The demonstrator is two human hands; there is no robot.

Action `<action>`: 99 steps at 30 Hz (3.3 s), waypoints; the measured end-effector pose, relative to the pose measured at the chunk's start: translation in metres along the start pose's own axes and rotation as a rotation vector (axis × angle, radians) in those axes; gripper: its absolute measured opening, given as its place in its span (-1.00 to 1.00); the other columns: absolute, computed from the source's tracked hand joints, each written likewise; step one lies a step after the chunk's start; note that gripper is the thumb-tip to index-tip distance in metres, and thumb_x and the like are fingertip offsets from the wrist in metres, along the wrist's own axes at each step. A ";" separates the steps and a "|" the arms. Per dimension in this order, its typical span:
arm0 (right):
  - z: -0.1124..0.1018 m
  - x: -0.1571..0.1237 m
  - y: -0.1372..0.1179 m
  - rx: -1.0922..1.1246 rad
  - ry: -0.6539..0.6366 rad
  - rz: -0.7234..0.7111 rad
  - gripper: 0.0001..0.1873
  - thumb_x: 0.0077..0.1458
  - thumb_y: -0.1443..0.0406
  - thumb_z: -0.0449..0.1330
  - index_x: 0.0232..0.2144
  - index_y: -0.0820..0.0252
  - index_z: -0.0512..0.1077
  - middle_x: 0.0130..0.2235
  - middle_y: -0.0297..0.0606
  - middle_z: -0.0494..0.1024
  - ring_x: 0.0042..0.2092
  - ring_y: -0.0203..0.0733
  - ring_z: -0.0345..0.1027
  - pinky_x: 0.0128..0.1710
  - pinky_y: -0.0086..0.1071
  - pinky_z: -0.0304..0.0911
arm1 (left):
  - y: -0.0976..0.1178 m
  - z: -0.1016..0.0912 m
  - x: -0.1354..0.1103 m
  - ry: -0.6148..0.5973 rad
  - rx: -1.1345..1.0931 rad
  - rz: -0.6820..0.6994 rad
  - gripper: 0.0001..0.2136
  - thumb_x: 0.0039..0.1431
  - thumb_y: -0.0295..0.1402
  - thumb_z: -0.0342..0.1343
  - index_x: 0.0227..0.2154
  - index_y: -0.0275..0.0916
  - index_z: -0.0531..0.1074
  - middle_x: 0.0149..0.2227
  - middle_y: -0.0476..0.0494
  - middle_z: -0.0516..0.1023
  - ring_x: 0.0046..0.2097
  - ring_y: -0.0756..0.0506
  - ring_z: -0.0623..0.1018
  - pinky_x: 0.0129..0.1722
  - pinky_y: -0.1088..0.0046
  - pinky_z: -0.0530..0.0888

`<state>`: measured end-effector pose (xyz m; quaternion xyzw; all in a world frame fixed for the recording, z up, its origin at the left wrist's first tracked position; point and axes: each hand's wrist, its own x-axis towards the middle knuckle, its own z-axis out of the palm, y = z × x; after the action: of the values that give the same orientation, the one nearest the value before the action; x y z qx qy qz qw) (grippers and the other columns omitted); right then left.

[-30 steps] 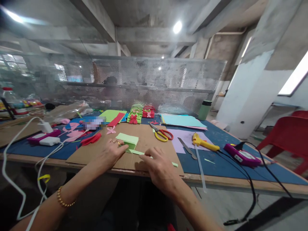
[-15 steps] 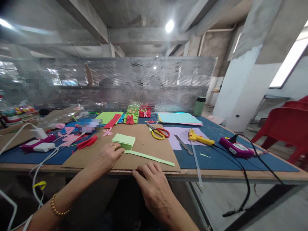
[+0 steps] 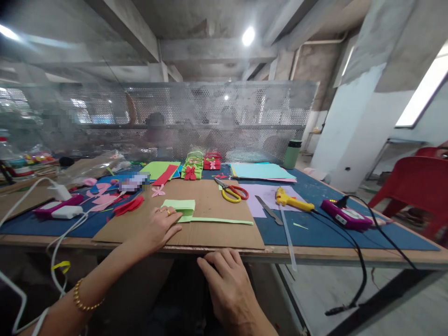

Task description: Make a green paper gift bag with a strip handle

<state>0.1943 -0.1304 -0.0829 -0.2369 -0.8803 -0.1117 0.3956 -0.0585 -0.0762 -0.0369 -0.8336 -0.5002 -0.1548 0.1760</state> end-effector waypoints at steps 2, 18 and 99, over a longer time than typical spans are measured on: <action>0.003 -0.002 -0.001 0.013 0.008 -0.004 -0.68 0.25 0.52 0.01 -0.03 0.27 0.44 -0.23 -0.11 0.58 -0.23 -0.09 0.36 -0.23 -0.20 0.23 | -0.003 0.003 0.007 -0.017 0.019 0.019 -0.86 0.32 -0.44 0.07 -0.27 -0.27 0.55 -0.20 -0.26 0.57 -0.13 -0.24 0.52 -0.15 0.20 0.35; -0.027 0.020 0.003 0.330 0.187 0.340 -0.63 0.30 0.43 0.07 0.06 0.00 0.46 -0.16 -0.19 0.60 -0.16 -0.15 0.52 -0.20 -0.34 0.43 | -0.005 -0.052 0.016 0.194 -0.301 -0.109 -0.76 0.33 -0.43 -0.05 -0.21 -0.23 0.54 -0.32 -0.07 0.61 -0.32 -0.05 0.54 -0.30 0.46 0.39; -0.023 0.053 -0.005 -0.239 0.031 0.005 -0.81 0.34 0.40 0.10 -0.14 0.28 0.52 -0.36 -0.22 0.55 -0.32 -0.16 0.30 -0.24 -0.19 0.07 | 0.067 -0.033 0.002 -0.113 -1.376 -0.478 -0.72 0.05 -0.20 0.04 -0.66 -0.23 0.27 -0.65 0.11 0.15 -0.57 0.05 0.19 -0.59 0.53 0.13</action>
<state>0.1761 -0.1256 -0.0275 -0.2826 -0.8538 -0.2188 0.3785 -0.0010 -0.1185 -0.0155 -0.6302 -0.4664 -0.4252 -0.4523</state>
